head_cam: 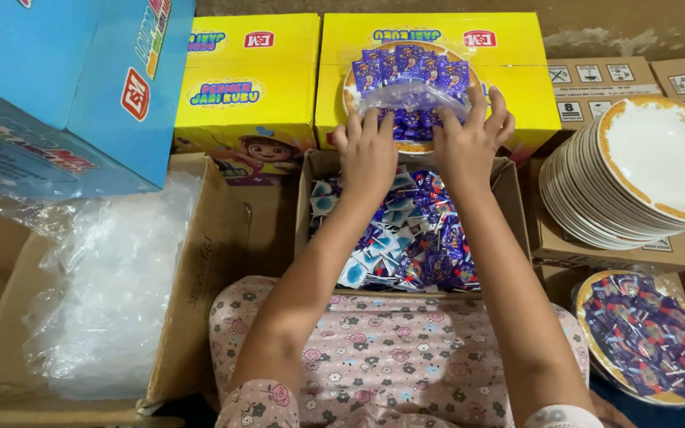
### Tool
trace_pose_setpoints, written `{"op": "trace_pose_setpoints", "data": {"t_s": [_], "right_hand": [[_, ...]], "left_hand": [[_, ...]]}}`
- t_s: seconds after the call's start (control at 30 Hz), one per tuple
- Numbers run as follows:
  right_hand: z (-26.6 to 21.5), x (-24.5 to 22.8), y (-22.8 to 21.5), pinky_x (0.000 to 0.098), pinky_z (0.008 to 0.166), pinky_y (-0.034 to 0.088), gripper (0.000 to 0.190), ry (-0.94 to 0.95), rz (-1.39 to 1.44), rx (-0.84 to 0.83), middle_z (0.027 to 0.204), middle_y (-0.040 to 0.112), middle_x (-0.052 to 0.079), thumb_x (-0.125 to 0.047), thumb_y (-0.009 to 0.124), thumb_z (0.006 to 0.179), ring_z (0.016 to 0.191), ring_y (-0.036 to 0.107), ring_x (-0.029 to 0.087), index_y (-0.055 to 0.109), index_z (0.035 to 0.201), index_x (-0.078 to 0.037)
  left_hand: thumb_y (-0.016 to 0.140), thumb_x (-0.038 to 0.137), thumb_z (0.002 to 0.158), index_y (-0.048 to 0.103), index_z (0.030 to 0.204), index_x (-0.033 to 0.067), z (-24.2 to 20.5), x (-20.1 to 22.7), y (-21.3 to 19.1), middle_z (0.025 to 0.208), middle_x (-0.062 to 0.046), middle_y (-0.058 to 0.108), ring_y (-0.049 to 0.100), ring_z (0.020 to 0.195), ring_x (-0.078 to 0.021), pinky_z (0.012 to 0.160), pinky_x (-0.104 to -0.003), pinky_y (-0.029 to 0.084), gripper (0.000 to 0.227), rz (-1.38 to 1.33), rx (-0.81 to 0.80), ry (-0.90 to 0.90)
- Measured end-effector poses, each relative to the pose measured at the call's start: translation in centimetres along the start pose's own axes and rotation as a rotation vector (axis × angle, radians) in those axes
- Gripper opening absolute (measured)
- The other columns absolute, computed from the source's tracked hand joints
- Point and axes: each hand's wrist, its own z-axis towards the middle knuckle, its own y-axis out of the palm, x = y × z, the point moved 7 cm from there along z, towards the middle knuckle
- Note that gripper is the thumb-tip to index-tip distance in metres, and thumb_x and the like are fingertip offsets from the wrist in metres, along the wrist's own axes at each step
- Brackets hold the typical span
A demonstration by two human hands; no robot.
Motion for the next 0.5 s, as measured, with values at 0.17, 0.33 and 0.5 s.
{"op": "trace_pose_setpoints", "data": {"t_s": [0.17, 0.33, 0.5], "right_hand": [[0.1, -0.7, -0.1, 0.0555, 0.1, 0.027, 0.017, -0.05, -0.037, 0.082, 0.123, 0.06, 0.01, -0.02, 0.092, 0.079, 0.135, 0.04, 0.04, 0.075, 0.08, -0.02], [1.2, -1.4, -1.3, 0.0552, 0.097, 0.027, 0.014, -0.033, -0.082, 0.032, 0.13, 0.056, 0.015, -0.019, 0.09, 0.081, 0.133, 0.038, 0.044, 0.078, 0.076, -0.017], [0.2, 0.1, 0.6, 0.0575, 0.102, 0.022, 0.042, 0.064, 0.006, -0.098, 0.142, 0.046, 0.019, -0.016, 0.085, 0.076, 0.137, 0.027, 0.045, 0.074, 0.116, -0.006]], "left_hand": [[0.074, 0.016, 0.075, 0.066, 0.114, 0.0192, -0.4, 0.7, 0.5, 0.109, -0.003, 0.055, 0.051, 0.107, -0.0253, 0.095, -0.047, 0.035, 0.04, -0.031, 0.026, 0.03], [0.077, 0.003, 0.079, 0.077, 0.104, 0.0132, 0.7, 0.3, -0.9, 0.136, -0.015, 0.049, 0.044, 0.124, -0.0382, 0.104, -0.06, 0.029, 0.028, -0.17, -0.036, -0.025], [0.073, 0.0, 0.086, 0.065, 0.137, 0.0131, 1.5, -0.1, 0.6, 0.147, -0.016, 0.046, 0.036, 0.138, -0.0406, 0.111, -0.067, 0.02, 0.053, -0.198, -0.182, -0.024]]}}
